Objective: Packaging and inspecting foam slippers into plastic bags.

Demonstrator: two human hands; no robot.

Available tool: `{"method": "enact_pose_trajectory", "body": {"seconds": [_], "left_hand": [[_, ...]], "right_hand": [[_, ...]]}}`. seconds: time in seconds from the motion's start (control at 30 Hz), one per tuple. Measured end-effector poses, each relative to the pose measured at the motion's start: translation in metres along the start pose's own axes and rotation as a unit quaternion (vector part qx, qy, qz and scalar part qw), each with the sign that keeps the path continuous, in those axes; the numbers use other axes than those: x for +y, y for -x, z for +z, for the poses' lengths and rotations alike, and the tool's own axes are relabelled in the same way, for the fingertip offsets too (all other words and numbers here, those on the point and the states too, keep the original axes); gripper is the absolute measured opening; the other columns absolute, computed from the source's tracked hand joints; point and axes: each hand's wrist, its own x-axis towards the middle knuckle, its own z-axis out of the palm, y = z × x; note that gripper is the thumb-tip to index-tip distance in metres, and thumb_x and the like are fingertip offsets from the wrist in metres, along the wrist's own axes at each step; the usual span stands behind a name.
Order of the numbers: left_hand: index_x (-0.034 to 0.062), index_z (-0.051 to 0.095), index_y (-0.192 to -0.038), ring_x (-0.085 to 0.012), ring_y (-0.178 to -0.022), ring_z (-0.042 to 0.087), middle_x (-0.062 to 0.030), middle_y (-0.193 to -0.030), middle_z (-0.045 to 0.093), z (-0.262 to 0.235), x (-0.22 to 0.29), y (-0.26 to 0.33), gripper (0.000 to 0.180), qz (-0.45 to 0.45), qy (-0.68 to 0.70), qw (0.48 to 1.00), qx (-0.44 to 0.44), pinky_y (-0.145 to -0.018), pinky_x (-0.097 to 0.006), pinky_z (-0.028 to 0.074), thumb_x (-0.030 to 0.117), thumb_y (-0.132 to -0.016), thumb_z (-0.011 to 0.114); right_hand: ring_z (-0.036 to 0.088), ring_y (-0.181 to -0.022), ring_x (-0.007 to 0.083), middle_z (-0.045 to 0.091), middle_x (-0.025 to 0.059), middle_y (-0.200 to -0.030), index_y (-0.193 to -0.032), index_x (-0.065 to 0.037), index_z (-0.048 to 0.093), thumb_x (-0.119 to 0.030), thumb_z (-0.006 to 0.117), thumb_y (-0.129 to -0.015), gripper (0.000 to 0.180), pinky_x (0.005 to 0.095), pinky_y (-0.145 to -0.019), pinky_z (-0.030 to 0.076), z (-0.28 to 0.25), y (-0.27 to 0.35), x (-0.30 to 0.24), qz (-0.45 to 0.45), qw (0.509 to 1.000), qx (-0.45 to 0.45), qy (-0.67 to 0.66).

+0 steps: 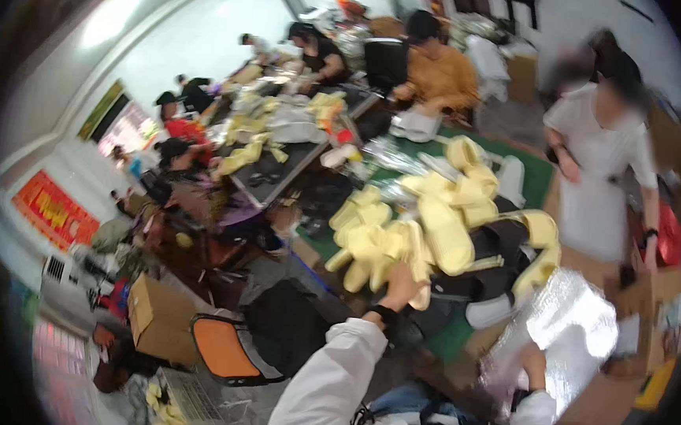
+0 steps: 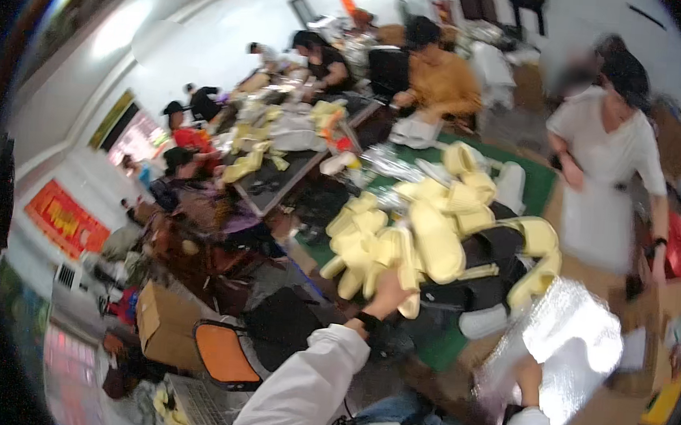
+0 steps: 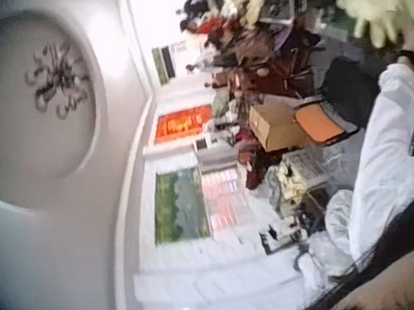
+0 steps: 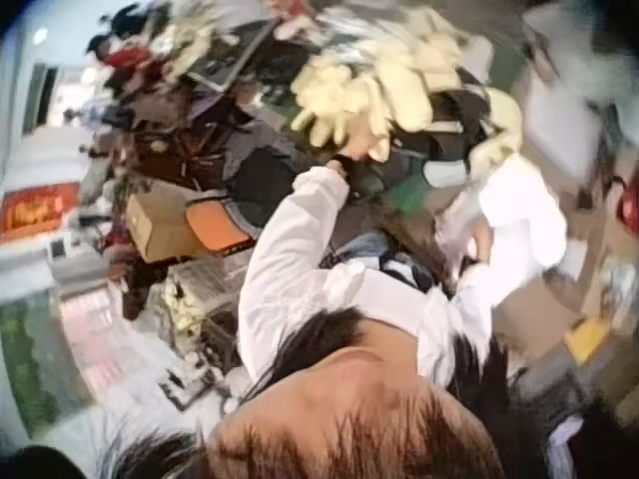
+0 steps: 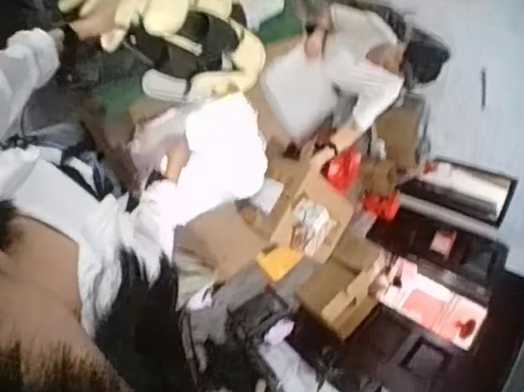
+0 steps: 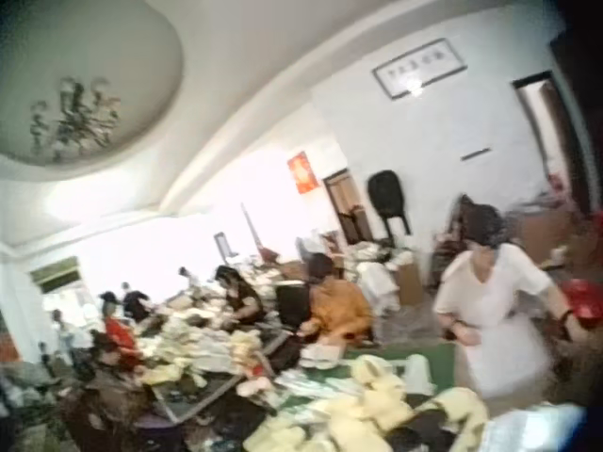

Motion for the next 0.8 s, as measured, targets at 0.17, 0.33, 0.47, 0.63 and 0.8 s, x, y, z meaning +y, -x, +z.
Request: {"method": "enact_pose_trajectory", "body": {"seconds": [0.17,0.33,0.47,0.63,0.8], "left_hand": [[0.0213,0.018,-0.141,-0.0396,-0.087,0.059,-0.0236,-0.102,0.059,-0.024,0.008,-0.038,0.075,-0.076,0.241,0.967,-0.001,-0.074,-0.044,0.047,0.026,-0.08,0.062],[0.0102,0.022,-0.139,-0.0369,-0.096,0.057,-0.0241,-0.104,0.059,-0.041,0.056,-0.096,0.074,-0.05,0.194,0.965,-0.17,-0.082,-0.042,0.045,0.025,-0.08,0.064],[0.0017,0.046,-0.124,-0.0339,-0.1,0.057,-0.0226,-0.108,0.058,0.012,0.023,-0.122,0.055,0.049,0.244,0.951,-0.184,-0.085,-0.038,0.044,0.025,-0.078,0.066],[-0.0007,0.054,-0.114,-0.03,-0.101,0.057,-0.0203,-0.109,0.058,-0.018,0.054,-0.104,0.043,0.0,0.339,0.917,-0.208,-0.085,-0.036,0.045,0.024,-0.08,0.064],[0.0006,0.045,-0.12,-0.026,-0.102,0.056,-0.0158,-0.112,0.056,-0.073,0.134,-0.043,0.042,-0.161,0.599,0.748,-0.237,-0.083,-0.036,0.045,0.02,-0.084,0.058]], "right_hand": [[0.055,-0.092,0.0386,0.059,0.0162,-0.101,-0.091,-0.004,0.058,-0.02,0.051,-0.078,0.021,0.0479,-0.092,0.036,-0.027,0.014,-0.034,0.104,0.993,-0.01,-0.047],[0.054,-0.092,0.0425,0.056,0.0251,-0.102,-0.104,-0.009,0.053,-0.02,0.056,-0.073,0.033,0.0488,-0.079,0.045,-0.016,0.017,-0.008,0.103,0.994,0.032,-0.019],[0.052,-0.096,0.044,0.053,0.0232,-0.107,-0.107,-0.007,0.052,-0.015,0.054,-0.075,0.033,0.0486,-0.088,0.04,-0.008,0.004,-0.004,0.145,0.989,0.007,-0.014],[0.052,-0.098,0.0456,0.052,0.0265,-0.108,-0.115,-0.008,0.049,-0.017,0.055,-0.075,0.042,0.0469,-0.087,0.043,0.004,0.004,0.014,0.16,0.987,0.02,-0.001],[0.053,-0.091,0.0441,0.055,0.0242,-0.098,-0.111,-0.004,0.05,-0.021,0.059,-0.074,0.041,0.0463,-0.08,0.044,-0.008,0.019,0.018,0.113,0.99,0.041,-0.077]]}}
